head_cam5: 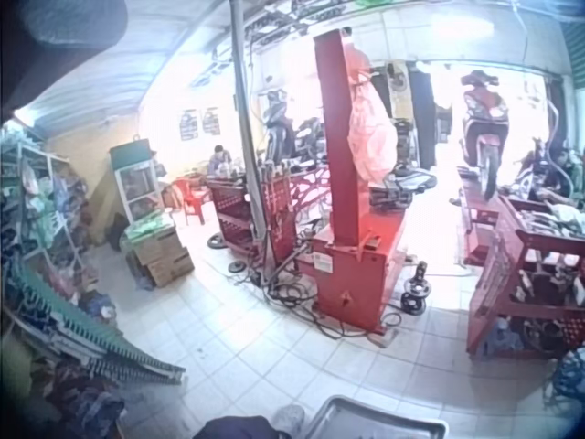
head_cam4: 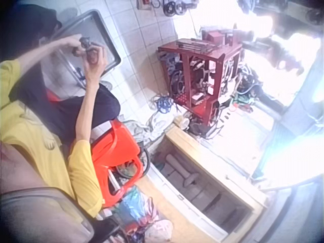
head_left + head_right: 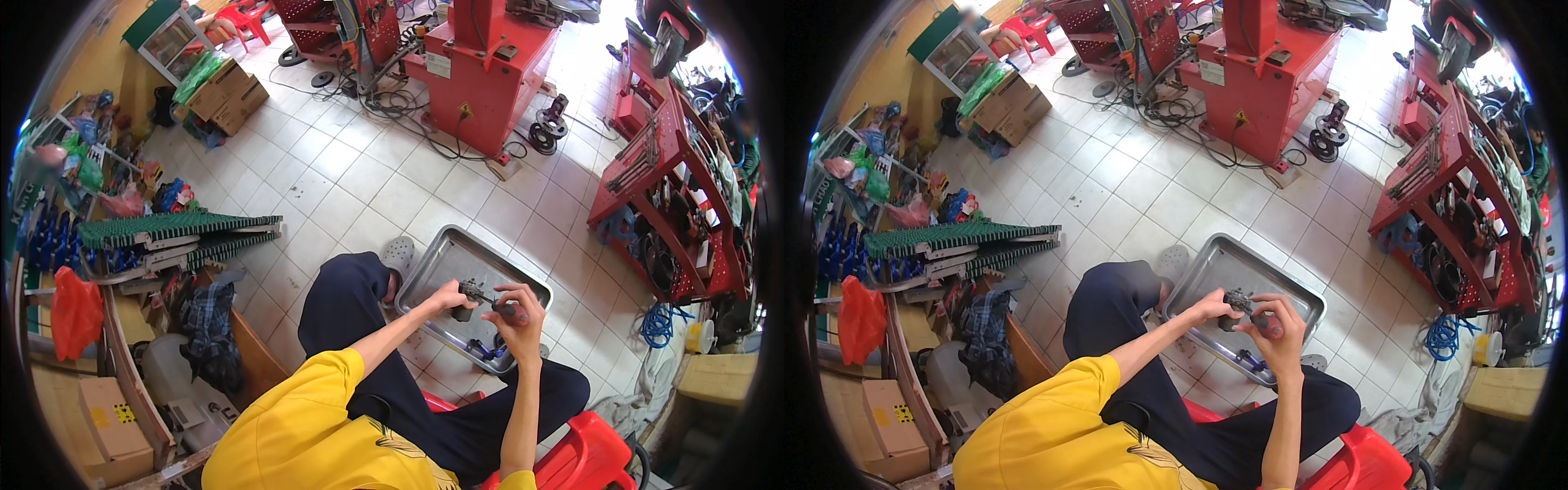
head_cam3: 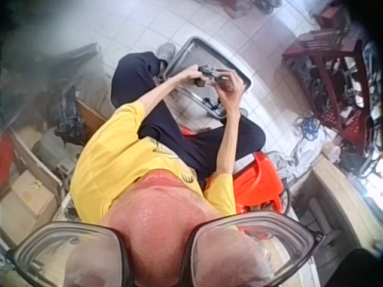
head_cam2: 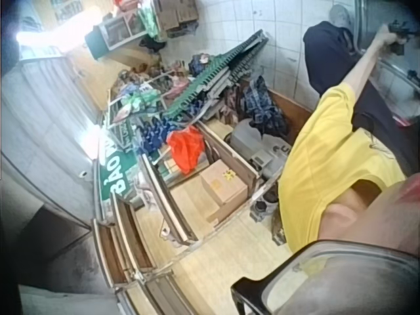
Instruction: The person disassembles a motorcycle starter motor over a metal tray using a screwdriver.
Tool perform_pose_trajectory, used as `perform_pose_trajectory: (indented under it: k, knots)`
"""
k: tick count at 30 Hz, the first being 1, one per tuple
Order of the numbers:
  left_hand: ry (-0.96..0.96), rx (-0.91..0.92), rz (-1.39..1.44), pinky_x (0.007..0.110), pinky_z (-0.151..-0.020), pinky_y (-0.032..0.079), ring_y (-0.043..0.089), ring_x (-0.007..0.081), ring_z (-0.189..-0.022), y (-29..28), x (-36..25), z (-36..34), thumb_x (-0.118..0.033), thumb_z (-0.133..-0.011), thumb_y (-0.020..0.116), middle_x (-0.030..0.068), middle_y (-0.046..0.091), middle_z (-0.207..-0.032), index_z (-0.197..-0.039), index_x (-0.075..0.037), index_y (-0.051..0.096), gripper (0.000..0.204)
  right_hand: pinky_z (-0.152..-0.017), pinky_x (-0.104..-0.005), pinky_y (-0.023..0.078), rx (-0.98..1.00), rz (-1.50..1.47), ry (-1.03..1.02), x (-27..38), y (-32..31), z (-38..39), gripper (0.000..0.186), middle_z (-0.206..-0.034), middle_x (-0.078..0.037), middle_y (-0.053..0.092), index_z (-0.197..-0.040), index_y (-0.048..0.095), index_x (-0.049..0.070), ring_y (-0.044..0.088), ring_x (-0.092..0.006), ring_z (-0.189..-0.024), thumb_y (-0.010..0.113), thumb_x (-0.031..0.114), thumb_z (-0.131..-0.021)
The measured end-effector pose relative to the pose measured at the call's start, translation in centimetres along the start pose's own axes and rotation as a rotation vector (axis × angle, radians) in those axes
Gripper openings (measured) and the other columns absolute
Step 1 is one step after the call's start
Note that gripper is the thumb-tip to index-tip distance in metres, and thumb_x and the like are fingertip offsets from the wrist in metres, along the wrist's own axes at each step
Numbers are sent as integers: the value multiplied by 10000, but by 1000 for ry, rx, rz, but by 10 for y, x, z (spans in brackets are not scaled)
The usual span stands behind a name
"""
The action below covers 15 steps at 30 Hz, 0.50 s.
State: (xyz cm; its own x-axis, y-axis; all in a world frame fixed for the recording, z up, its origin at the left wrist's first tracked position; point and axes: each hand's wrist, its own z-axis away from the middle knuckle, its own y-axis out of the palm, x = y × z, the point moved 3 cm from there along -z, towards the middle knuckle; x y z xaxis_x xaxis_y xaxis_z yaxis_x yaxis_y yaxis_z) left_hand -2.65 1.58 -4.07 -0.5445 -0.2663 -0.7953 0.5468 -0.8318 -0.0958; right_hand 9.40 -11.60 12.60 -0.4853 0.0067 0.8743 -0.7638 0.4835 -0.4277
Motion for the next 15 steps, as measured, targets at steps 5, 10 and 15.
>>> perform_pose_trajectory:
  k: [5, 10, 15]
  knots:
    - [26, 8, 32, 355, -705, 492, 622, 206, -782, -2, -3, 4, -220, -680, 879, 116, 698, -845, -937, 55, 727, 406, -679, -272, 552, 164, -156, 65, 1, -2, -1, 414, -945, -69, 697, -1000, 672, 52, 688, -167, -789, 925, 77, -673]
    - [9, -24, 24, 351, -712, 492, 625, 210, -783, -1, 10, -5, -202, -678, 874, 112, 701, -843, -928, 44, 729, 380, -704, -298, 557, 32, 122, -37, 6, 0, 0, 418, -957, -73, 695, -1010, 682, 57, 692, -197, -815, 925, 79, -670]
    - [37, 45, 28, 349, -715, 490, 624, 203, -795, 1, 9, -9, -202, -678, 870, 113, 695, -846, -923, 50, 722, 381, -718, -313, 561, -7, 27, -73, 1, 2, -3, 397, -964, -75, 706, -1000, 686, 53, 712, -217, -876, 917, 72, -677]
